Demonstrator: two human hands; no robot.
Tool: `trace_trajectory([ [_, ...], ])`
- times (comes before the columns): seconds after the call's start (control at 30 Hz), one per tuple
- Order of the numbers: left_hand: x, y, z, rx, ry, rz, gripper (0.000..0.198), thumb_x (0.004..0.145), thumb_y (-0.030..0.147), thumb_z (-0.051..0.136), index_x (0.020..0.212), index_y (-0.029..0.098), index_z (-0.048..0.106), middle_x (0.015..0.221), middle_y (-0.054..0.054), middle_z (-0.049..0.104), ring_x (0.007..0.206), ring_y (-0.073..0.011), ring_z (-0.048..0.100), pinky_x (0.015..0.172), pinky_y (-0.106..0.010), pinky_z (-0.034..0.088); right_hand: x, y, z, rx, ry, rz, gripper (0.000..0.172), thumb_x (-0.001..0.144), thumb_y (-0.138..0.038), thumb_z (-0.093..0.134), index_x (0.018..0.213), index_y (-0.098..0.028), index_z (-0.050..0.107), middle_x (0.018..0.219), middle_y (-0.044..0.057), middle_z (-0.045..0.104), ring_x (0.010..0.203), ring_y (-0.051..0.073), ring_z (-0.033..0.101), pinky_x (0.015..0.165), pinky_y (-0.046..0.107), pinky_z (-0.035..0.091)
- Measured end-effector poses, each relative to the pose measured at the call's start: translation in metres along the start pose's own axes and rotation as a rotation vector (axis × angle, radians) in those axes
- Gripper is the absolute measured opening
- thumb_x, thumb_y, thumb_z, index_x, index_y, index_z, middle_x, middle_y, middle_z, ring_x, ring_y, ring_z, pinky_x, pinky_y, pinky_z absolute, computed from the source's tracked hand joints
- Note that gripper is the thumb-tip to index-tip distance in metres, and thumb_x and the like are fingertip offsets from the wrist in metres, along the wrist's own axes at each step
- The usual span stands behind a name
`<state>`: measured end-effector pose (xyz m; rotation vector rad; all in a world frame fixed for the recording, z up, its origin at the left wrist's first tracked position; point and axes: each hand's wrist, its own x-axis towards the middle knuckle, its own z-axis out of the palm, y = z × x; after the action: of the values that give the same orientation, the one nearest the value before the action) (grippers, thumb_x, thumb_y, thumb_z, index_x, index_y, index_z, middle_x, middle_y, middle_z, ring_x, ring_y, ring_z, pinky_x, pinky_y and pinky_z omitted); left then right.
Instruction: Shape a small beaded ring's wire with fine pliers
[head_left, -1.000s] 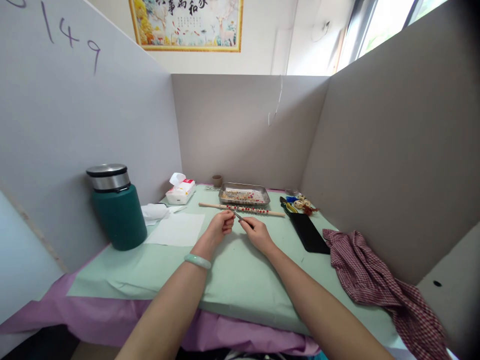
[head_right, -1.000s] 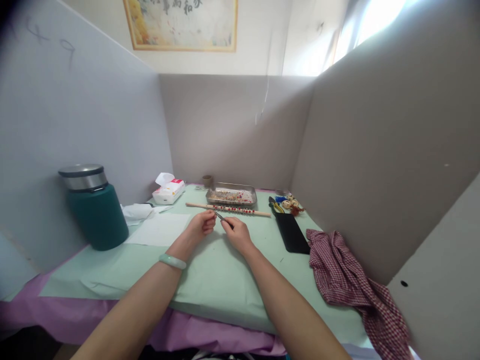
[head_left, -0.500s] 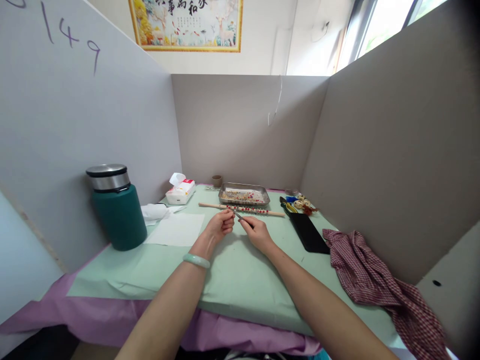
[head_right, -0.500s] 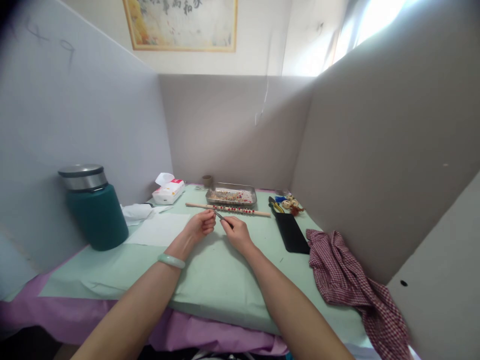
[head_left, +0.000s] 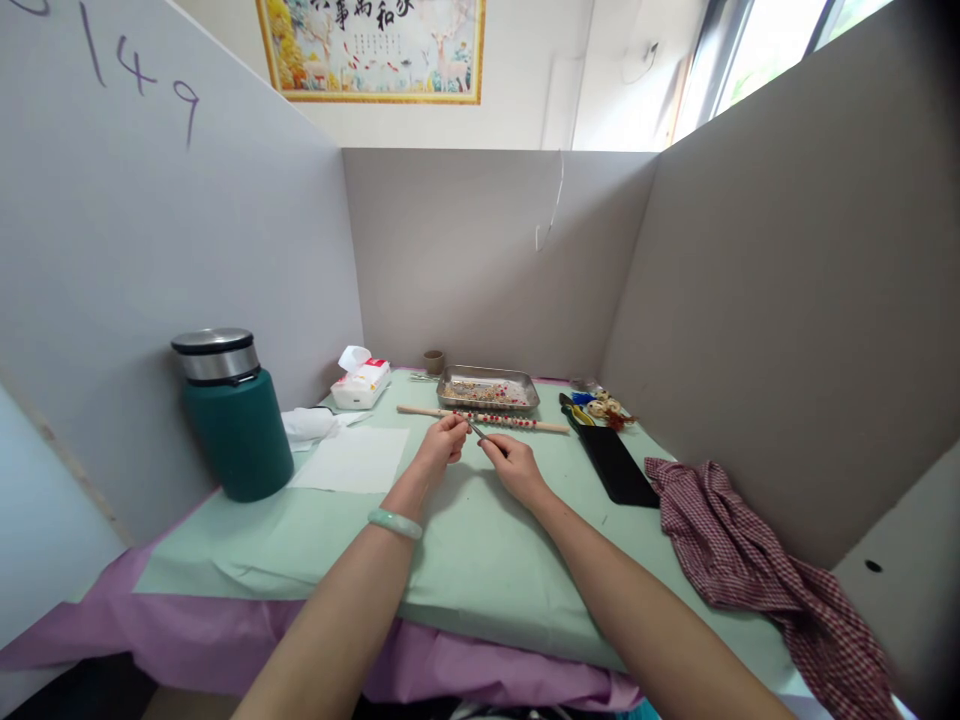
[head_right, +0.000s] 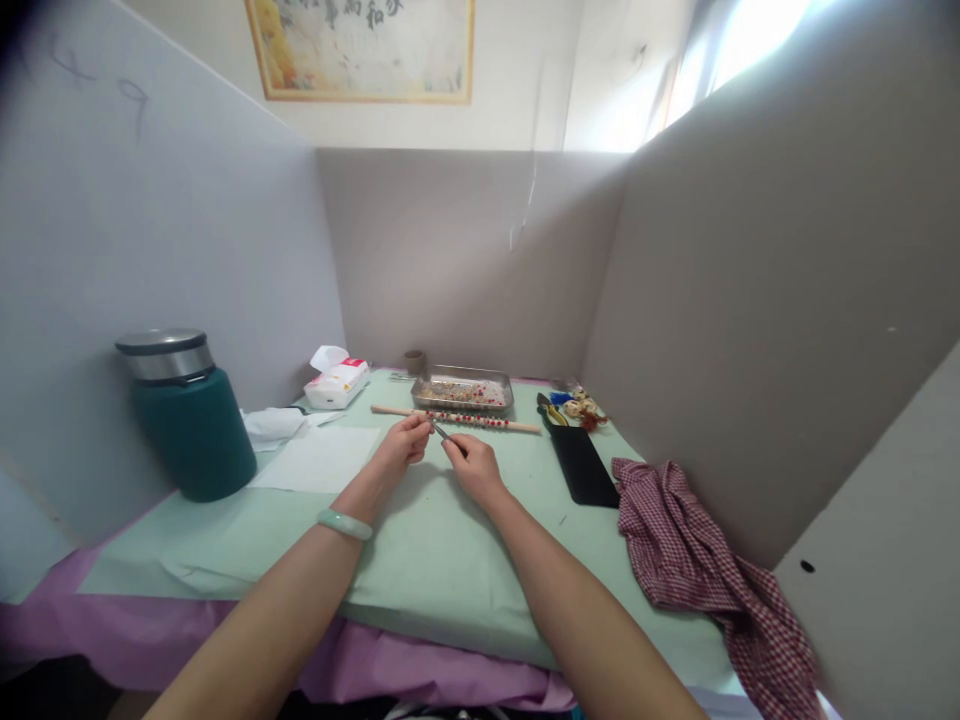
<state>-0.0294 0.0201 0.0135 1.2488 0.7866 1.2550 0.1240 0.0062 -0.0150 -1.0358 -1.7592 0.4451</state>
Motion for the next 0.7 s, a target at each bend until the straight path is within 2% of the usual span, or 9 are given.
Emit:
trace_trajectory([
  [0.13, 0.0003, 0.0007, 0.0018, 0.033, 0.051, 0.006, 0.019, 0.069, 0.027, 0.063, 0.066, 0.017, 0.047, 0.048, 0.009, 0.025, 0.041, -0.0041, 0.02, 0.04, -0.019, 0.014, 0.0003, 0.0009, 0.0016, -0.05, 0.017, -0.01, 0.031, 0.086, -0.038, 0.043, 0.075, -0.02, 0.066, 0.071, 0.002, 0.063, 0.069, 0.017, 0.055, 0.066, 0.026, 0.041],
  [0.27, 0.004, -0.0027, 0.005, 0.114, 0.138, 0.008, 0.017, 0.068, 0.024, 0.062, 0.064, 0.018, 0.046, 0.049, 0.007, 0.032, 0.042, -0.0047, 0.025, 0.041, -0.019, 0.016, -0.0001, 0.0054, 0.0032, -0.063, 0.036, 0.02, 0.028, 0.085, -0.038, 0.045, 0.078, -0.02, 0.066, 0.076, 0.002, 0.064, 0.072, 0.017, 0.056, 0.067, 0.026, 0.041],
  [0.37, 0.0065, -0.0061, 0.0059, 0.163, 0.16, 0.033, 0.015, 0.069, 0.023, 0.06, 0.064, 0.018, 0.047, 0.05, 0.007, 0.035, 0.042, -0.0051, 0.026, 0.041, -0.019, 0.018, 0.0, 0.007, 0.0029, -0.074, 0.03, 0.029, 0.029, 0.085, -0.037, 0.044, 0.079, -0.021, 0.067, 0.076, 0.002, 0.064, 0.072, 0.017, 0.056, 0.067, 0.026, 0.041],
  [0.43, 0.0066, -0.0071, 0.0058, 0.17, 0.163, 0.042, 0.014, 0.069, 0.022, 0.059, 0.064, 0.018, 0.047, 0.05, 0.007, 0.035, 0.042, -0.0051, 0.027, 0.041, -0.019, 0.018, 0.0001, 0.0062, 0.0023, -0.106, 0.029, 0.014, 0.029, 0.085, -0.037, 0.044, 0.079, -0.021, 0.067, 0.074, 0.002, 0.064, 0.071, 0.017, 0.056, 0.067, 0.026, 0.041],
  [0.53, 0.0047, -0.0066, 0.0045, 0.097, 0.147, -0.02, 0.015, 0.07, 0.022, 0.06, 0.066, 0.018, 0.046, 0.048, 0.008, 0.029, 0.04, -0.0045, 0.023, 0.039, -0.019, 0.015, -0.0003, 0.0039, 0.0016, -0.188, 0.041, -0.015, 0.028, 0.085, -0.035, 0.044, 0.083, -0.022, 0.068, 0.074, 0.003, 0.064, 0.07, 0.017, 0.056, 0.067, 0.026, 0.041],
  [0.7, 0.0013, -0.0043, 0.0021, -0.058, 0.052, -0.112, 0.015, 0.073, 0.023, 0.059, 0.069, 0.017, 0.047, 0.048, 0.01, 0.022, 0.039, -0.0044, 0.016, 0.038, -0.019, 0.01, -0.0002, 0.0051, 0.002, -0.197, 0.041, -0.034, 0.028, 0.085, -0.036, 0.044, 0.082, -0.022, 0.069, 0.074, 0.003, 0.064, 0.069, 0.017, 0.056, 0.067, 0.026, 0.041],
])
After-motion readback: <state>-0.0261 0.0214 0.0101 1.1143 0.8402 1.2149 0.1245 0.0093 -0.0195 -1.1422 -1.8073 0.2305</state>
